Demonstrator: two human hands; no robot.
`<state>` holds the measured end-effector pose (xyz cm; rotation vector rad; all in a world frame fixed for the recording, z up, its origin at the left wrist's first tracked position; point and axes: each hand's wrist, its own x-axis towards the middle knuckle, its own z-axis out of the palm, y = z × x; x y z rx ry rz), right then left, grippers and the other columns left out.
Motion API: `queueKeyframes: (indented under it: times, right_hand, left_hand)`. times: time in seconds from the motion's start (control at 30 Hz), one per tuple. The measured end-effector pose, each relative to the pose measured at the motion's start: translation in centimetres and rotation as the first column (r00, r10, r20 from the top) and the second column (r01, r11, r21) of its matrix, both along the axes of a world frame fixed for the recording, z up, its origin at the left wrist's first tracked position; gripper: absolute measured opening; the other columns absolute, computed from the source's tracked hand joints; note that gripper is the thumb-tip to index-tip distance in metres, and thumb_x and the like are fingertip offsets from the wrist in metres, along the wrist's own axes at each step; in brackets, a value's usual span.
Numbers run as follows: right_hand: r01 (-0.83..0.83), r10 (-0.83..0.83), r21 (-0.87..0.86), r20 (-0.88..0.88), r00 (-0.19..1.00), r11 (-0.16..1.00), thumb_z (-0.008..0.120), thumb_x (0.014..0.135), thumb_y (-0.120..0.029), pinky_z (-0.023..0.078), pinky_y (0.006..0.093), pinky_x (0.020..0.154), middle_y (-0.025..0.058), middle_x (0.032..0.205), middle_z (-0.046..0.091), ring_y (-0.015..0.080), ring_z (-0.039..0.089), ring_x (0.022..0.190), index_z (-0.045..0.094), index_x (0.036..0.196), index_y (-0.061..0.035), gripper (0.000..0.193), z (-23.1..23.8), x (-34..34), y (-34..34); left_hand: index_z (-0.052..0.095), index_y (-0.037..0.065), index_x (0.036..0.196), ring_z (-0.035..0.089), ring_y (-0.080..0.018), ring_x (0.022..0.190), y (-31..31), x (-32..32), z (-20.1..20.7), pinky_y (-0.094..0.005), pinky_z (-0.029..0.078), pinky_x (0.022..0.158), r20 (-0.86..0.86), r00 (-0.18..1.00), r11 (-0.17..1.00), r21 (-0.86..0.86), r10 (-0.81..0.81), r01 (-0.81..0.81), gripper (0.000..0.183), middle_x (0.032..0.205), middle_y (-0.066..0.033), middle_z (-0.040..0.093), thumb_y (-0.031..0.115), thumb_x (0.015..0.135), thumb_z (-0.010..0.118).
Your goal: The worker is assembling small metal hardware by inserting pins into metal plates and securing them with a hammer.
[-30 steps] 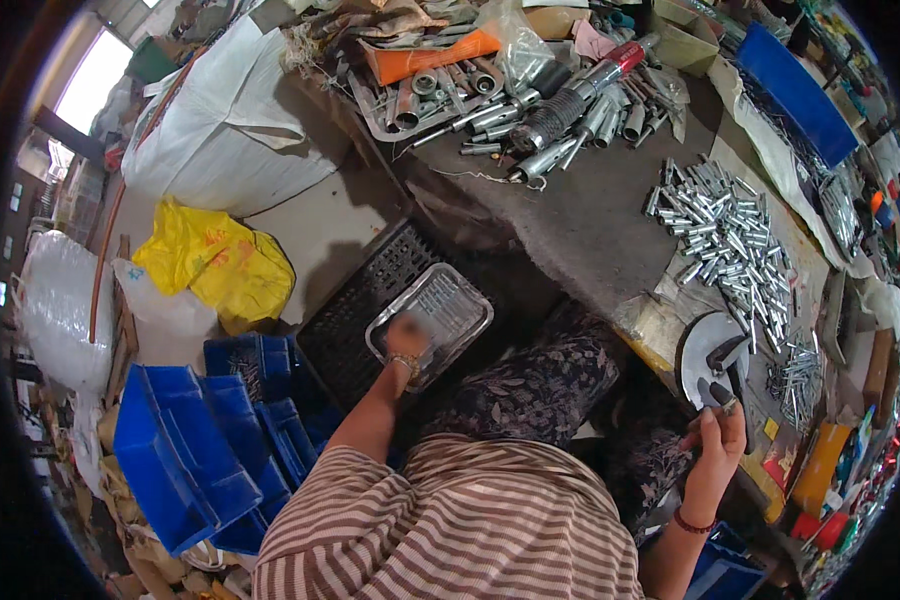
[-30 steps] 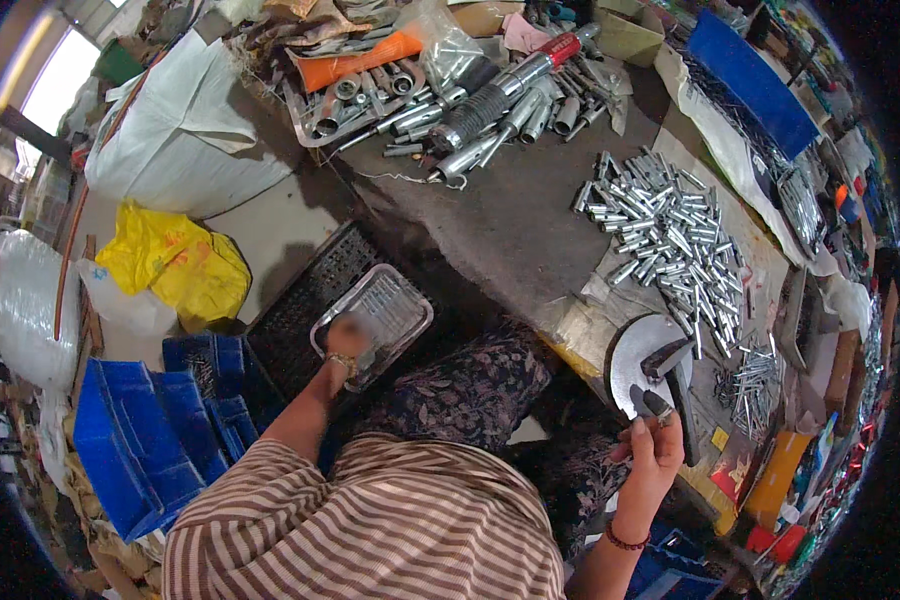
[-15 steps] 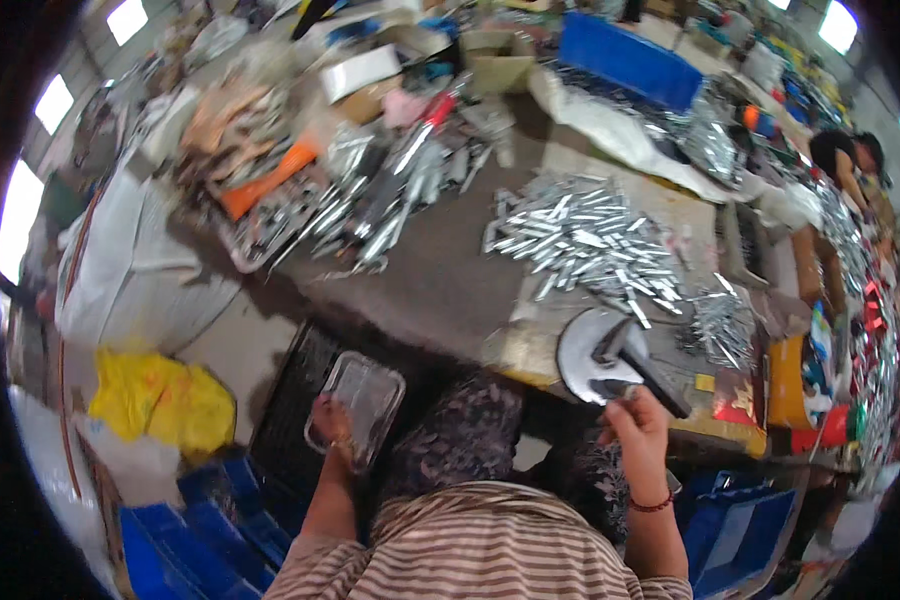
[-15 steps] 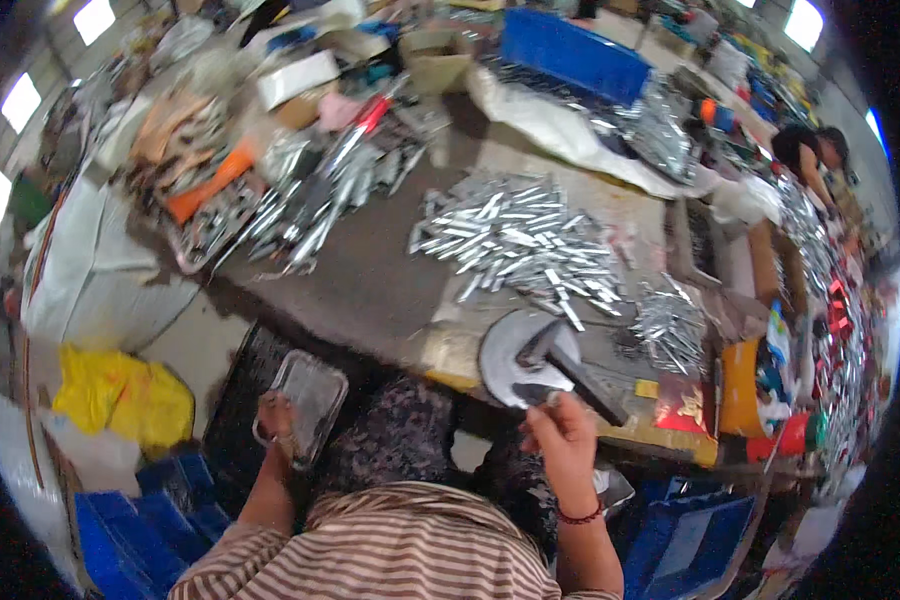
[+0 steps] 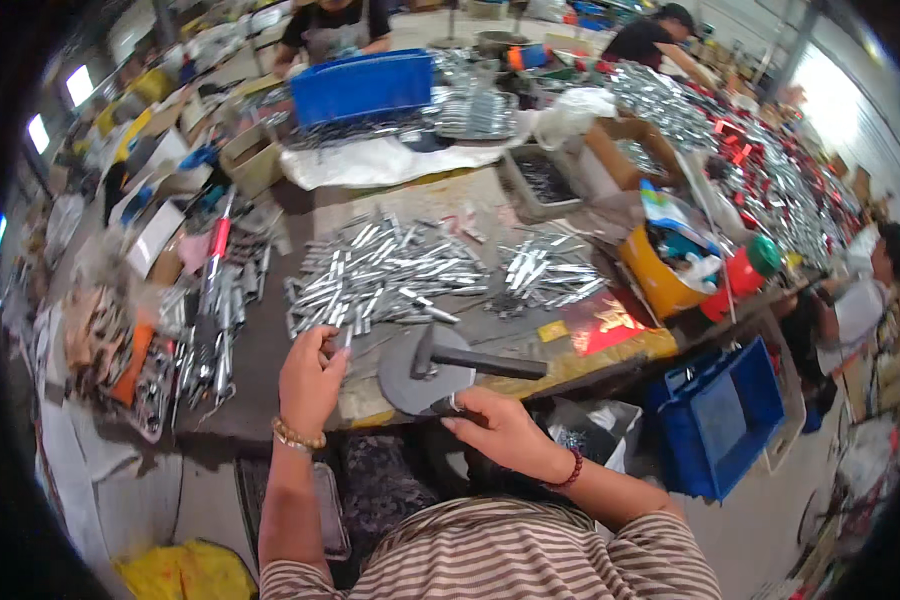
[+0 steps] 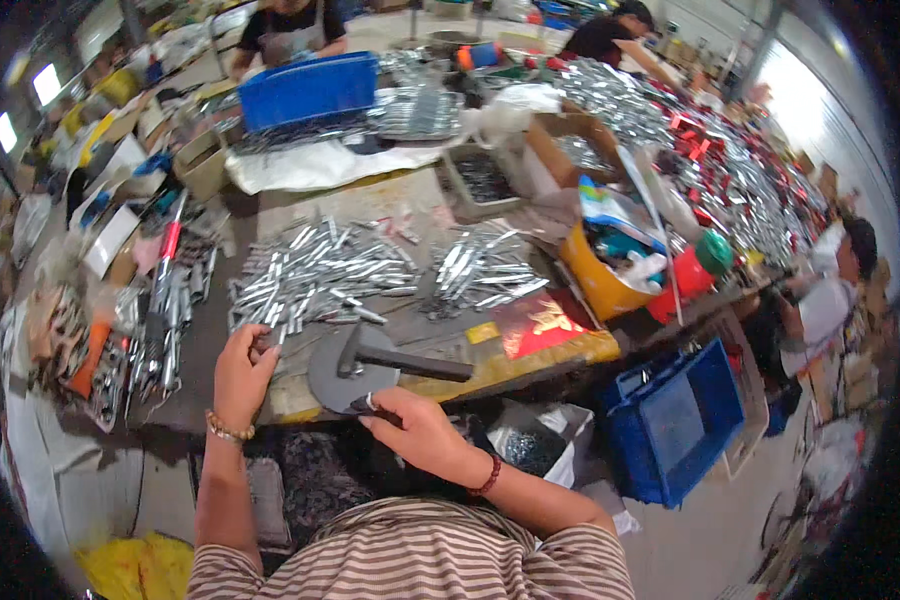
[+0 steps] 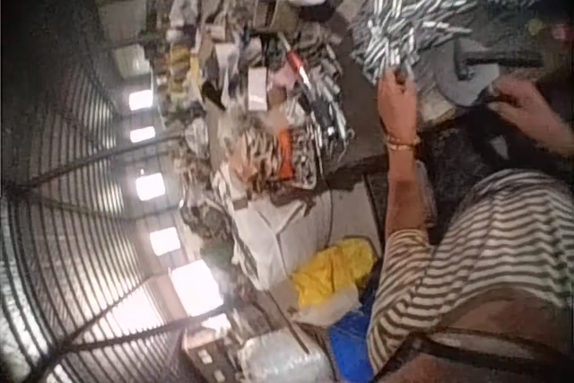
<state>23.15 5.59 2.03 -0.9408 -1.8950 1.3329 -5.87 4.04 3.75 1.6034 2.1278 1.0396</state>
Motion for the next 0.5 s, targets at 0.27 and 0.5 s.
queueKeyframes:
  times: [0.27, 0.5]
  right_hand:
    - [0.297, -0.522, 0.572, 0.28, 0.806, 0.765, 0.075, 0.085, -0.012, 0.054, 0.0484, 0.076, 0.0158, 0.098, 0.067, 0.0393, 0.067, 0.093, 0.067, 0.099, -0.004, 0.018, 1.7, 9.7, 7.8]
    - [0.218, -0.506, 0.702, 0.23, 0.831, 0.678, 0.076, 0.085, -0.012, 0.054, 0.0491, 0.086, 0.0162, 0.107, 0.066, 0.0405, 0.064, 0.105, 0.068, 0.109, -0.005, 0.027, 1.1, 9.7, 17.3]
  left_hand:
    - [0.064, 0.001, 0.121, 0.065, -0.0152, 0.074, 1.8, -0.4, -1.3, -0.0329, 0.054, 0.064, 0.214, 0.976, 0.982, -0.19, 0.05, -0.009, 0.034, 0.086, -0.0057, 0.063, 0.005, 0.089, 0.074]
    - [0.063, 0.001, 0.131, 0.06, -0.0105, 0.077, -2.3, 1.5, -5.6, -0.0276, 0.053, 0.066, 0.38, 0.912, 0.926, 0.267, 0.155, -0.269, 0.038, 0.105, -0.0059, 0.056, -0.006, 0.093, 0.065]
